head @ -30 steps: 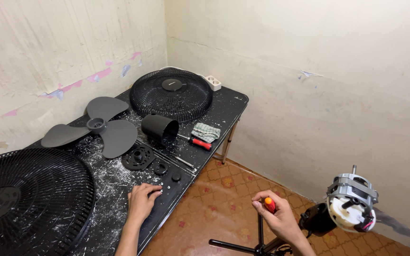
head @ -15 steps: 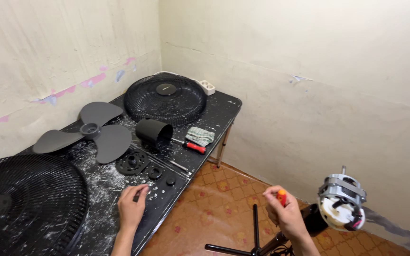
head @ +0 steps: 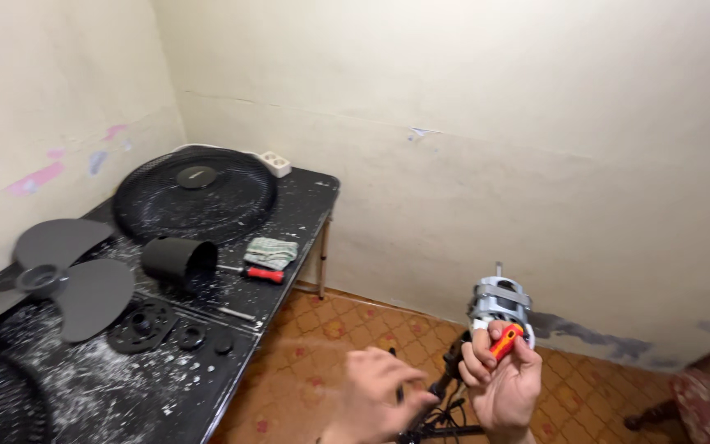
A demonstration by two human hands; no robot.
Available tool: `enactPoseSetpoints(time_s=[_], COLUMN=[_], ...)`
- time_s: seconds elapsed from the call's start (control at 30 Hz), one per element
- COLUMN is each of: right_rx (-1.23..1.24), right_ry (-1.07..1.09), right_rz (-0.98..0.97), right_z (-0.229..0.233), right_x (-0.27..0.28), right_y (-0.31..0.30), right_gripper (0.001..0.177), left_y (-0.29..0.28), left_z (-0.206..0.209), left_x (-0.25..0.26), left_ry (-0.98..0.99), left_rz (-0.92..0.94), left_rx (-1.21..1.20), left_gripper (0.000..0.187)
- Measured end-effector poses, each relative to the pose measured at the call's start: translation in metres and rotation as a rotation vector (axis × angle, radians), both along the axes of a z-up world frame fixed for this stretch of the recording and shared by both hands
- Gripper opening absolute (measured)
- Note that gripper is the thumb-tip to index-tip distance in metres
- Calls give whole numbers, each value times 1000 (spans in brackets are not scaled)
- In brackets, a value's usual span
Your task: The person uses a screwdriver to tighten screws on a fan motor assembly mounted on a tripod stand. They switch between two screwdrivers and repeatedly adjust the motor housing while holding it steady with the other hand.
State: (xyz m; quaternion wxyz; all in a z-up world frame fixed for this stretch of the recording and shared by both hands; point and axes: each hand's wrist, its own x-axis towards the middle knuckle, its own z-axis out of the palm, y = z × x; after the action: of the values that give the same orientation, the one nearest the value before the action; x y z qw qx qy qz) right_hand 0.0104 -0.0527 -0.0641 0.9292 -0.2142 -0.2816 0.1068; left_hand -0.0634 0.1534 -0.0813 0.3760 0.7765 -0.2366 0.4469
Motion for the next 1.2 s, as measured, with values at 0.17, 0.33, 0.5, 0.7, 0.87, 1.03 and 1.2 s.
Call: enactPoseSetpoints(time_s=[0.17,0.33,0.5,0.7,0.87,1.03,1.2], right_rx=[-15,-44,-110,-39,-480,-688,-774], right_ry=[-20,0,121,115,257,391,331], right_rz=[-209,-386,-476,-411,-504,-518,-487], right_z=[5,14,10,-17,-54,-70,-74], right_x=[-6,-11,-11,21,51,52,49], right_y=[-26,-51,-65,-111,-126,-123,-121], right_gripper=[28,27,33,27,13,20,28], left_y=[-72,-109,-125,-127,-107,-105,-115], left_z=[14,14,13,13,9,6,-2], left_x=[15,35,45,57,74,88,91], left_ry=[64,79,105,52,-168,-307,-150], left_rz=[-157,-188,-210,-93,2,83,61], left_rx=[16,14,34,28,199,203,183], left_gripper=[16,16,20,28,36,46,52])
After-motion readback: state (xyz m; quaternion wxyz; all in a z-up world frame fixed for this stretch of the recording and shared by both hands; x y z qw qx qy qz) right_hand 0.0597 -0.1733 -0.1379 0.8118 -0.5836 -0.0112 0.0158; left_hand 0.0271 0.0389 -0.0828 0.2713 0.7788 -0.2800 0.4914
